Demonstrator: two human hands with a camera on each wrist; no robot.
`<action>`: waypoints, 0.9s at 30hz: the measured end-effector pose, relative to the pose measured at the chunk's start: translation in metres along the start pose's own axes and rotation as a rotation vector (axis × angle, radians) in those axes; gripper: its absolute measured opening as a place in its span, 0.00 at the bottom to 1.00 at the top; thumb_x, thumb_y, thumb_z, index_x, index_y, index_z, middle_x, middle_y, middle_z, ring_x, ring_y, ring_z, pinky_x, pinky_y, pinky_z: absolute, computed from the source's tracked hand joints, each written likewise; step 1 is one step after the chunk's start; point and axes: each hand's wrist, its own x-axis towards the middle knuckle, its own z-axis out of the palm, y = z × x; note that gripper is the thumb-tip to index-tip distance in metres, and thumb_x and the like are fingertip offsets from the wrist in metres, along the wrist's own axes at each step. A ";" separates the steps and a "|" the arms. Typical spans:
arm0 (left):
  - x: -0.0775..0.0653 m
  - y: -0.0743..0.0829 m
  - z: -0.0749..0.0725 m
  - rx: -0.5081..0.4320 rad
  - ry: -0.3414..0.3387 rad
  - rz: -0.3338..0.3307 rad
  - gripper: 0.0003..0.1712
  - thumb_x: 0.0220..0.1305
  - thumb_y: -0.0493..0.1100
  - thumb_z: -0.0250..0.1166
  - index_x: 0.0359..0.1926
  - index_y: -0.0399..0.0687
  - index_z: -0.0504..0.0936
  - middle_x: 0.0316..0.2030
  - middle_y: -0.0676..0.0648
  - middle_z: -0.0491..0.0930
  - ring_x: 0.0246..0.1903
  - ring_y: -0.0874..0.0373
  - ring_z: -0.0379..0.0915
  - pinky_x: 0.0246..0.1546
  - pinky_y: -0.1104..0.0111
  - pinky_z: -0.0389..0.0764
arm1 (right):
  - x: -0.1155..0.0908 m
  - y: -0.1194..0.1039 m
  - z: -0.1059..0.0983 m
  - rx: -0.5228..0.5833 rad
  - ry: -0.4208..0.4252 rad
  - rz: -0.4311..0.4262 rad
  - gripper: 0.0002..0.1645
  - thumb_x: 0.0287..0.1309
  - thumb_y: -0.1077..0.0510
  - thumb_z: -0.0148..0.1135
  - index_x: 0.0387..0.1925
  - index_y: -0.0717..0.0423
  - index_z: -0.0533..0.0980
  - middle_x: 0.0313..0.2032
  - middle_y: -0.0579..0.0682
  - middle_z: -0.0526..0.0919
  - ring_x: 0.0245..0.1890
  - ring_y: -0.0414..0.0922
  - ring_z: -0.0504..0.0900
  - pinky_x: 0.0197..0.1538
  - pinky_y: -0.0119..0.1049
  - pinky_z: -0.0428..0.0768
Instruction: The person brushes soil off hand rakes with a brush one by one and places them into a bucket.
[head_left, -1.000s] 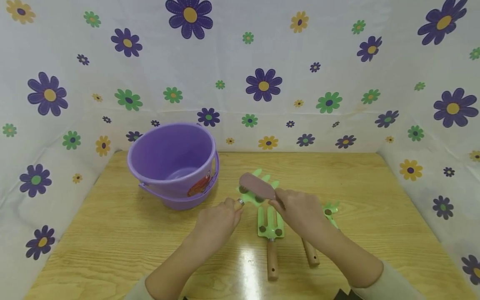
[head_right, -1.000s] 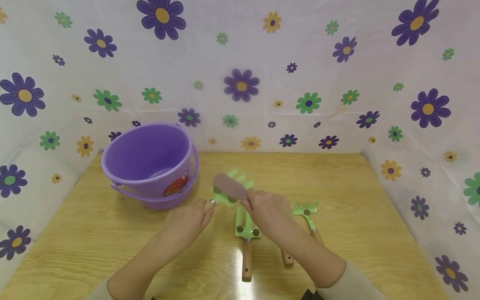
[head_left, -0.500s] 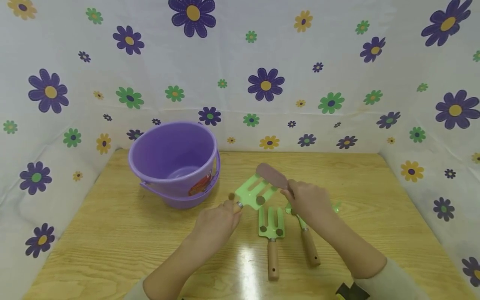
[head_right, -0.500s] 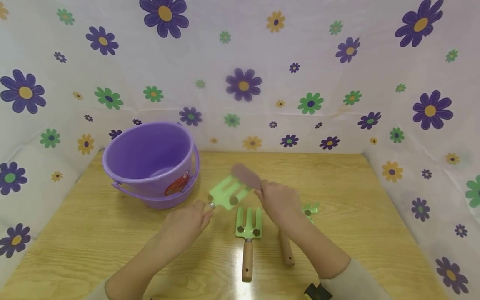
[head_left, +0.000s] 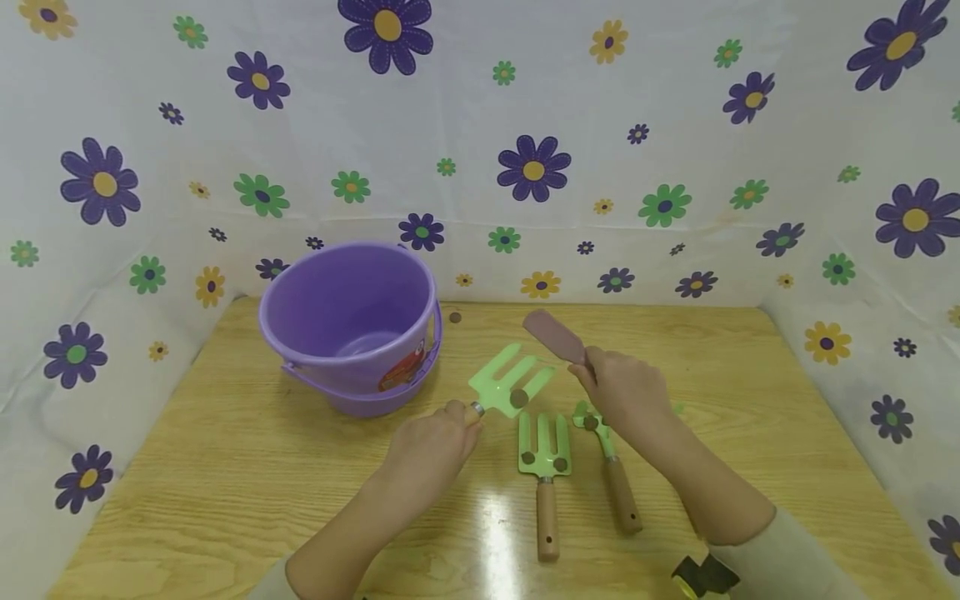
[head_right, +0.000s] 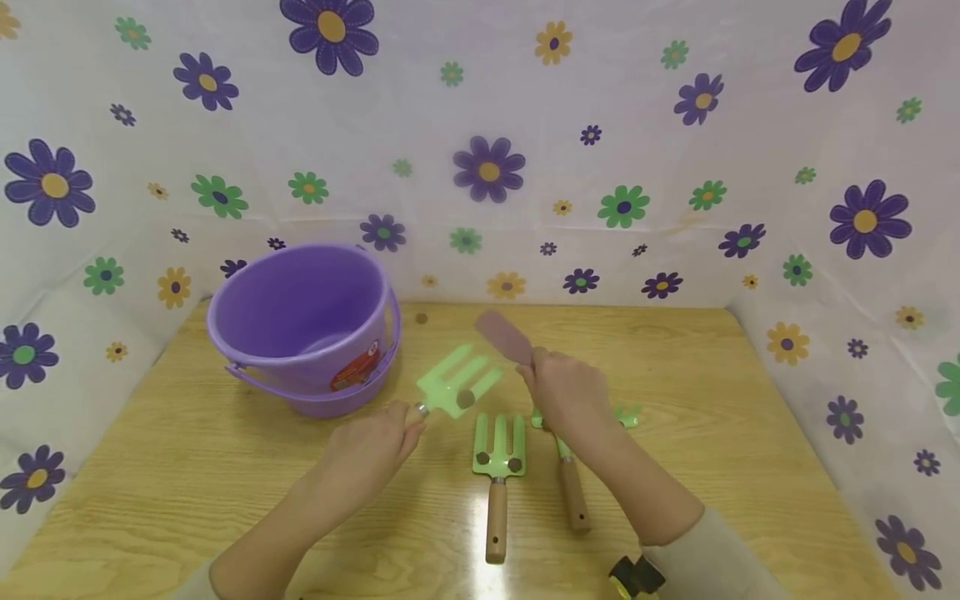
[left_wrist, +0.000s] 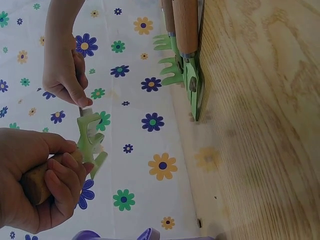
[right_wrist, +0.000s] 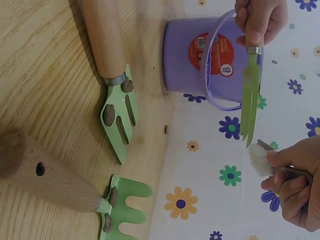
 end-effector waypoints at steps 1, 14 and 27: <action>0.000 0.000 0.000 0.004 -0.002 0.000 0.18 0.64 0.46 0.62 0.23 0.39 0.71 0.13 0.51 0.62 0.09 0.63 0.55 0.06 0.76 0.59 | 0.000 0.000 -0.001 0.002 -0.001 0.000 0.15 0.61 0.52 0.61 0.29 0.62 0.78 0.15 0.49 0.75 0.12 0.41 0.67 0.12 0.32 0.66; -0.001 0.000 0.006 0.046 0.044 0.018 0.19 0.62 0.47 0.63 0.21 0.41 0.69 0.12 0.53 0.60 0.08 0.64 0.53 0.05 0.76 0.58 | -0.015 -0.021 -0.020 0.037 0.065 -0.107 0.14 0.60 0.52 0.62 0.26 0.59 0.76 0.13 0.44 0.71 0.10 0.36 0.63 0.11 0.25 0.60; 0.002 0.004 0.003 0.011 0.040 0.019 0.19 0.64 0.46 0.62 0.20 0.42 0.68 0.12 0.53 0.60 0.09 0.65 0.53 0.05 0.76 0.58 | -0.029 -0.042 -0.027 0.072 0.098 -0.261 0.15 0.58 0.53 0.64 0.22 0.57 0.73 0.13 0.43 0.71 0.10 0.33 0.59 0.12 0.20 0.56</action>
